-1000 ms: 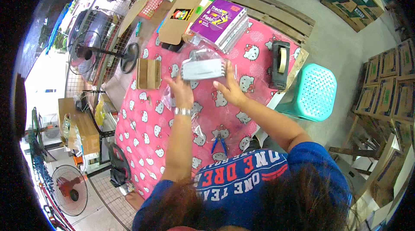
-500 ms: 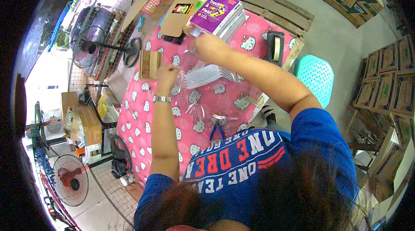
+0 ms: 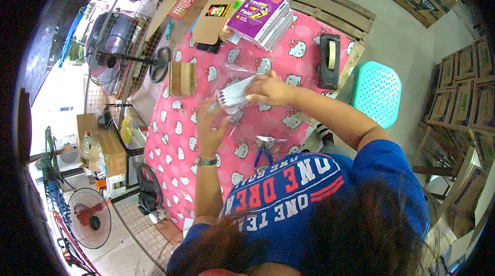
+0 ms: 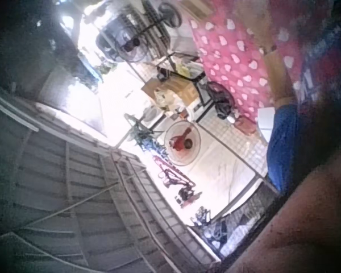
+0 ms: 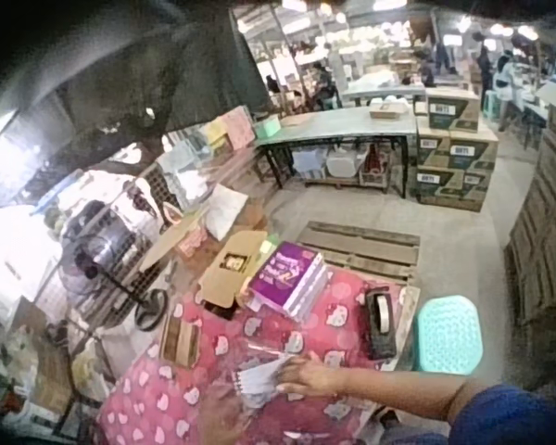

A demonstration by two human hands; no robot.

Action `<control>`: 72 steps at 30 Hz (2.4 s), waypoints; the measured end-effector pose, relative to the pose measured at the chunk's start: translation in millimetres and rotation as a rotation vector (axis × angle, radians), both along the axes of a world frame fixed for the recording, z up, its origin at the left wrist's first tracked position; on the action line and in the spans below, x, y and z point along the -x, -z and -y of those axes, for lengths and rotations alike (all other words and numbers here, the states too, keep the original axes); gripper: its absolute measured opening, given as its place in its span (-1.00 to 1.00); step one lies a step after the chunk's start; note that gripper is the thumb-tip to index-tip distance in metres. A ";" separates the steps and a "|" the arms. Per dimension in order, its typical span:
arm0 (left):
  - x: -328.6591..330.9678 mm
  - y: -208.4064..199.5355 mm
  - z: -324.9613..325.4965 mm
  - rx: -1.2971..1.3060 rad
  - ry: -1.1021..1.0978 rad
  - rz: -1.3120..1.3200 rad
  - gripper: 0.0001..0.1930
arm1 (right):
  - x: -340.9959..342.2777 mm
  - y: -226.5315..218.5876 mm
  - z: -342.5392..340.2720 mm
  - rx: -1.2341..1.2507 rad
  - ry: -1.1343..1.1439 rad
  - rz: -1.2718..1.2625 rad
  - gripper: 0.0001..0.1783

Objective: The person places a stack of notebooks into a plastic bag, applies adhesive tape to seal the bag, and then moves the packaged items to a stack on the table.

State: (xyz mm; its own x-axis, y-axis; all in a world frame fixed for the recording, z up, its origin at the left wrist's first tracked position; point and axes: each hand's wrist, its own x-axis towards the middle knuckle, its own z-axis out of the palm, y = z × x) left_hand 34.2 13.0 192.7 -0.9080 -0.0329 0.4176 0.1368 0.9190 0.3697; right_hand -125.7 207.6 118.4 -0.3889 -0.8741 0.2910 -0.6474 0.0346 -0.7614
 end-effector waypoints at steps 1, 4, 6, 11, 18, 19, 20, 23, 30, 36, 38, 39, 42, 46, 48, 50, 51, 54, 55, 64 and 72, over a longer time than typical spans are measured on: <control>-4.2 9.8 1.8 -0.386 -0.089 -0.113 -0.59 | 1.1 -3.6 5.0 0.004 -0.001 -0.001 -0.55; -7.4 44.2 15.9 -0.347 -0.097 -0.034 -0.49 | -8.7 -17.3 19.8 -0.117 -0.057 -0.105 -0.48; 10.3 64.3 20.3 -0.326 -0.074 0.029 -0.37 | -14.7 -19.6 23.6 -0.100 0.061 -0.279 -0.38; 36.6 53.6 16.5 -0.073 0.037 0.186 -0.33 | -9.2 -15.9 6.6 -0.175 0.113 -0.400 -0.39; 44.8 58.4 -2.0 -0.123 0.154 0.148 -0.57 | 12.8 118.3 -154.2 -0.142 1.353 0.430 -0.67; 39.1 63.1 -4.6 -0.185 0.110 0.136 -0.56 | 13.2 122.0 -151.4 -0.141 1.338 0.434 -0.67; 34.1 70.1 -7.8 -0.181 0.097 0.134 -0.56 | 12.7 123.0 -148.5 -0.030 1.326 0.696 -0.70; 29.1 74.0 -29.0 -0.171 0.046 0.086 -0.47 | 5.9 136.9 -142.5 0.402 1.317 0.949 -0.80; 23.5 55.1 -51.6 0.209 -0.027 0.251 -0.27 | -24.7 127.0 -113.3 0.507 0.763 1.579 -0.87; 27.4 55.0 -57.6 0.017 -0.025 0.239 -0.30 | 44.3 -26.7 44.8 -0.238 0.059 0.211 -0.78; 31.5 53.1 -62.1 -0.070 -0.049 0.215 -0.35 | 48.0 -36.1 72.5 -0.389 0.011 -0.219 -0.76; 30.3 52.9 -58.9 -0.063 -0.062 0.211 -0.35 | 44.3 -45.8 79.7 -0.518 -0.018 -0.303 -0.74; 20.7 54.9 -54.4 0.078 -0.050 0.192 -0.35 | 29.1 -61.2 82.0 -0.691 -0.005 -0.329 -0.61; 18.1 44.1 -40.2 -0.069 -0.086 0.299 -0.46 | 38.5 -63.7 56.8 -0.789 0.280 -0.145 -0.42; 21.7 26.1 -27.2 0.104 -0.015 0.385 -0.58 | 49.2 -43.8 47.7 -0.669 0.365 -0.039 -0.35; 47.5 -6.6 -15.1 0.144 0.079 0.371 -0.60 | 67.8 -3.7 45.0 -0.494 0.468 0.118 -0.31; 62.8 -15.8 -8.2 0.184 0.156 0.363 -0.61 | 75.0 20.5 45.8 -0.498 0.501 0.123 -0.31; 83.7 -18.8 33.1 -0.478 0.119 0.189 -0.71 | 67.0 4.3 63.5 0.056 0.173 0.566 -0.47; 84.6 -6.0 47.1 -0.473 0.112 0.197 -0.71 | 54.8 -5.3 62.5 0.060 0.167 0.575 -0.47; 95.4 53.5 51.8 -0.863 0.019 0.650 -0.61 | 60.2 -15.7 32.2 0.040 0.135 0.407 -0.32; 47.6 33.9 23.9 -0.434 0.309 0.159 -0.23 | 5.3 -31.5 6.8 -0.053 -0.094 0.139 0.06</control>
